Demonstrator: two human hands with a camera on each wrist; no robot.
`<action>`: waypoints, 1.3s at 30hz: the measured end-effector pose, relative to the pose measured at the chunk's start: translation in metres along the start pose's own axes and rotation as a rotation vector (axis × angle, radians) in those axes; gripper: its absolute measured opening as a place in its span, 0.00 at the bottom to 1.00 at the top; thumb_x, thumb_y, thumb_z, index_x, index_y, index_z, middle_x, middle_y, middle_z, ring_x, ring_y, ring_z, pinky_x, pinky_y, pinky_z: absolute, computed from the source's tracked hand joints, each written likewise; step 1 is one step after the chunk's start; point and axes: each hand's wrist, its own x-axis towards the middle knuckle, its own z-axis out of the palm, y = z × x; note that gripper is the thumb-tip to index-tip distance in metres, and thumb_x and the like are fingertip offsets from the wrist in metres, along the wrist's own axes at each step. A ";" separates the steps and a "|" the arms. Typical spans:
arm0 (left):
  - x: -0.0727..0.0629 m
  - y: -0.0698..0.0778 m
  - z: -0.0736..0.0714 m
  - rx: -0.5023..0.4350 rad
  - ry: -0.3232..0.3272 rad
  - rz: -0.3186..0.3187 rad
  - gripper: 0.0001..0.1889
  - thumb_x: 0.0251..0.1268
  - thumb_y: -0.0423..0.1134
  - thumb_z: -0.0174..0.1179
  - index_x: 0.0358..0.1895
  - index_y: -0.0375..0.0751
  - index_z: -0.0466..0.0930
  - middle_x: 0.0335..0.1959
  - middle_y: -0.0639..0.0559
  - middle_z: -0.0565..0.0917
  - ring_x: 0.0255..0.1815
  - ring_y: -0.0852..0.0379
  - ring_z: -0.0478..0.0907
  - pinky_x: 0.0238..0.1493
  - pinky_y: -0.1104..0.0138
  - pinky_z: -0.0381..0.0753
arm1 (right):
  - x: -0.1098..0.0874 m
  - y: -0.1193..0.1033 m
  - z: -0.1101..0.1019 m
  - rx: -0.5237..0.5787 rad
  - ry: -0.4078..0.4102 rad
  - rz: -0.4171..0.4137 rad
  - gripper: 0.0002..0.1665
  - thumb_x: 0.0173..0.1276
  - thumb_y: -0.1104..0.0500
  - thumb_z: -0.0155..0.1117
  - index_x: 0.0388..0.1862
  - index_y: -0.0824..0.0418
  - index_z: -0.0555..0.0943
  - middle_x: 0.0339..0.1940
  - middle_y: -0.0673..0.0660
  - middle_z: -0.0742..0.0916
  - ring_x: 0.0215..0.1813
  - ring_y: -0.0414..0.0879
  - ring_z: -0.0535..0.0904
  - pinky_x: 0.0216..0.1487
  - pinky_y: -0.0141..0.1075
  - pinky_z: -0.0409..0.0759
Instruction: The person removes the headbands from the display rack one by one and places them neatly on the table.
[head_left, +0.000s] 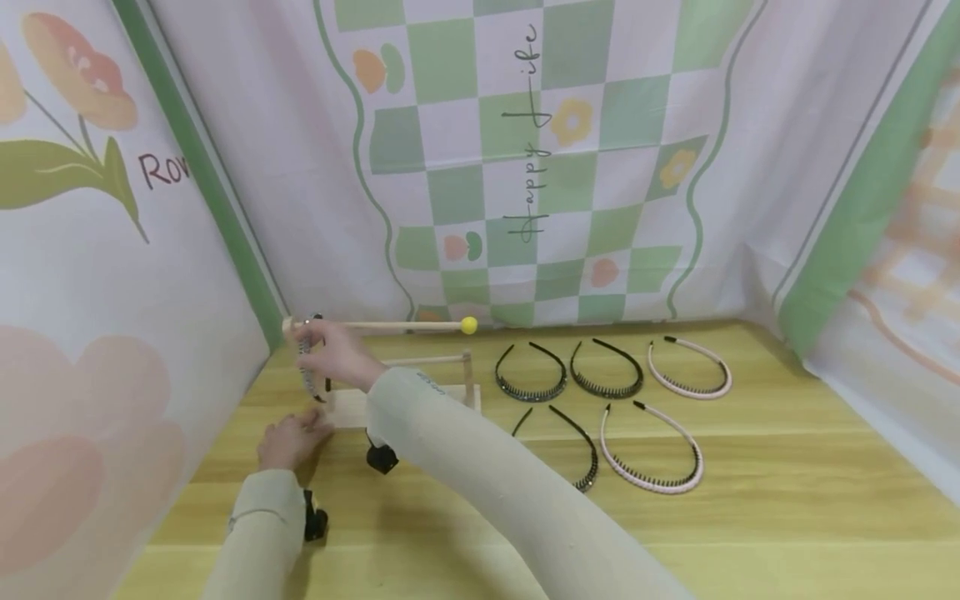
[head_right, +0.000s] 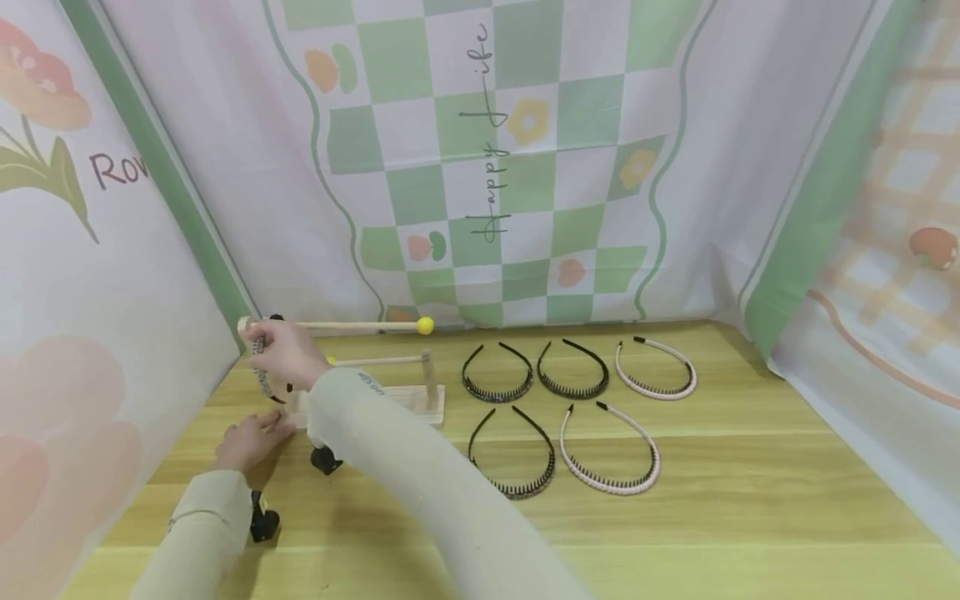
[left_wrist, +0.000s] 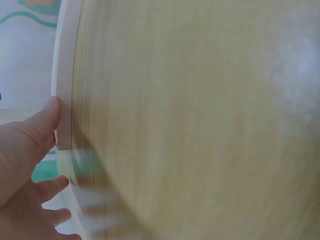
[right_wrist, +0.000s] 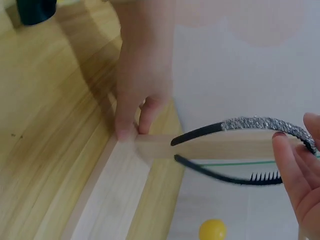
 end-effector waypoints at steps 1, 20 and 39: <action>0.001 0.000 0.001 -0.003 0.001 -0.001 0.33 0.66 0.57 0.47 0.68 0.40 0.60 0.63 0.27 0.62 0.55 0.24 0.58 0.48 0.36 0.61 | 0.000 0.002 -0.001 -0.010 0.017 -0.011 0.19 0.61 0.64 0.64 0.52 0.56 0.78 0.40 0.48 0.78 0.30 0.40 0.77 0.26 0.27 0.77; -0.008 0.010 -0.004 0.003 0.025 0.010 0.32 0.65 0.55 0.51 0.66 0.38 0.61 0.59 0.25 0.65 0.52 0.24 0.62 0.47 0.38 0.63 | -0.003 0.002 -0.043 0.062 0.066 -0.100 0.17 0.61 0.67 0.63 0.49 0.60 0.75 0.42 0.52 0.77 0.28 0.48 0.81 0.27 0.29 0.80; 0.001 -0.001 0.003 0.026 0.032 0.008 0.33 0.64 0.58 0.50 0.66 0.40 0.61 0.61 0.24 0.62 0.54 0.23 0.60 0.47 0.37 0.63 | -0.023 -0.001 -0.096 0.167 0.106 -0.136 0.20 0.62 0.71 0.59 0.54 0.65 0.71 0.50 0.65 0.75 0.30 0.51 0.80 0.32 0.37 0.82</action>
